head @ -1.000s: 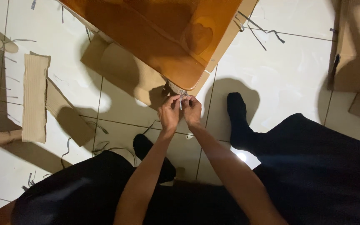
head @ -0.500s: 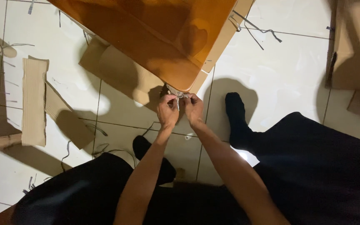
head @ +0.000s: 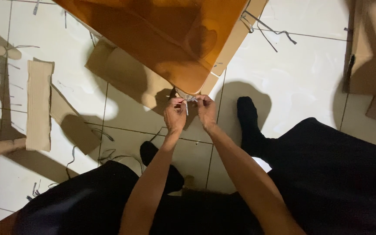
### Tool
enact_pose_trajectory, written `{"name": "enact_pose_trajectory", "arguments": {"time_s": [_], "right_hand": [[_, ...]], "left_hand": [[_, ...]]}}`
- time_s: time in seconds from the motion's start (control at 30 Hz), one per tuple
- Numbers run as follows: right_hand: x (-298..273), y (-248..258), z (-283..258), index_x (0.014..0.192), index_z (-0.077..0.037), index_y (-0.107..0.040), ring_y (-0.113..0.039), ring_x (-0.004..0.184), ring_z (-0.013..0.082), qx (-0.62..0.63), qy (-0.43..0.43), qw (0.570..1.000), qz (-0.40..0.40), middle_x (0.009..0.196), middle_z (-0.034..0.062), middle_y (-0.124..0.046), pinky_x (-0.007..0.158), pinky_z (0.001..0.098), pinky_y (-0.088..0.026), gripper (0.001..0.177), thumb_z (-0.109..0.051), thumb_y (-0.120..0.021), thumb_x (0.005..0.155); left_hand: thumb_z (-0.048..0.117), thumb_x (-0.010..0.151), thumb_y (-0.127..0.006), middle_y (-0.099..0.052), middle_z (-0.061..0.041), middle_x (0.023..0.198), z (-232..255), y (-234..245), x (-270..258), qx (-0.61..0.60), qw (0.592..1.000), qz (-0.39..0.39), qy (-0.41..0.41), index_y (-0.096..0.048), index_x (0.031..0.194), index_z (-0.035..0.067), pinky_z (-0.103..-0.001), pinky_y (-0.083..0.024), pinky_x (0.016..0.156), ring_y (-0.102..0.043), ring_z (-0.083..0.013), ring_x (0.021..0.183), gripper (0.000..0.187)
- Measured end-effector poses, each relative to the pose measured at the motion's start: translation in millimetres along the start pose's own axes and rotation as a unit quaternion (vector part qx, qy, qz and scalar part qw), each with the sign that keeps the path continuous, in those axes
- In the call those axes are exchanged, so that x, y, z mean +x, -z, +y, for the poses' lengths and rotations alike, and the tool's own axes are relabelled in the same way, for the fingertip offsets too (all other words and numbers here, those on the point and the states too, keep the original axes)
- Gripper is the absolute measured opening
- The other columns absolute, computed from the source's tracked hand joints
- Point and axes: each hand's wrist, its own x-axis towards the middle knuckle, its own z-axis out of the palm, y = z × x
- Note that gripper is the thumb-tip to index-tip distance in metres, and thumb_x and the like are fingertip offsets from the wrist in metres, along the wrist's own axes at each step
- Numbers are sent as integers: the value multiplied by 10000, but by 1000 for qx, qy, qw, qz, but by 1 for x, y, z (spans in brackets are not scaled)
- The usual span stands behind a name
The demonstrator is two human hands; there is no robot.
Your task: Wrapping wooden chair legs with cardboard strips and securing them with string
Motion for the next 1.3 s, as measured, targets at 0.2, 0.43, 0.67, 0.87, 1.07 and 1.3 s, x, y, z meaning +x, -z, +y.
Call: {"name": "enact_pose_trajectory", "arguments": {"time_s": [0.2,0.43,0.67,0.87,1.07,1.3], "right_hand": [[42,53,87,1119,-95,-622,-630,805,204,116,-182,974,72,1003,78,-648,735,356,-530,405,-445,-425,1066],[61,43,31,1008,-41,-664,-657,820,203,81,-243,947,195,929,103,-684,778,312,-576,263,-225,-476,1008],[60,35,-247,895,-111,-650,-574,864,198,160,172,966,105,895,56,-610,876,373,-480,295,-380,-532,900],[58,22,-373,1351,-74,-426,-334,1413,357,-6,165,974,-156,1572,244,-361,1139,498,-273,731,-601,-409,845],[124,25,-371,1186,-51,-636,-689,1118,172,-46,156,981,-104,1359,150,-689,993,309,-493,399,-234,-422,903],[198,54,-358,1045,-144,-781,-763,956,54,-124,216,966,62,1154,17,-834,890,176,-538,349,-292,-528,854]], "left_hand": [[256,906,-709,-738,-179,1085,-51,51,-9,36,993,-83,69,-634,1166,74,-487,-627,799,-745,-366,970,326],[316,891,-707,-728,-73,1123,-175,100,-50,156,950,-66,264,-629,1178,161,-468,-577,903,-716,-301,1084,336],[111,833,-705,-656,-92,1210,-165,88,-58,-5,993,35,109,-598,1215,95,-377,-562,840,-648,-251,1036,397],[306,956,-646,-528,-219,1360,28,114,-37,-35,989,116,-84,-448,1377,-7,-471,-578,941,-589,-370,1196,561],[686,904,-481,-123,-269,1682,223,129,-25,-94,960,131,-229,-119,1615,83,-664,-186,1249,-204,-472,1568,1000],[572,1004,-281,75,-476,1608,292,114,-14,-187,937,185,-232,19,1545,-129,-710,-61,1274,-68,-638,1523,935]]}}
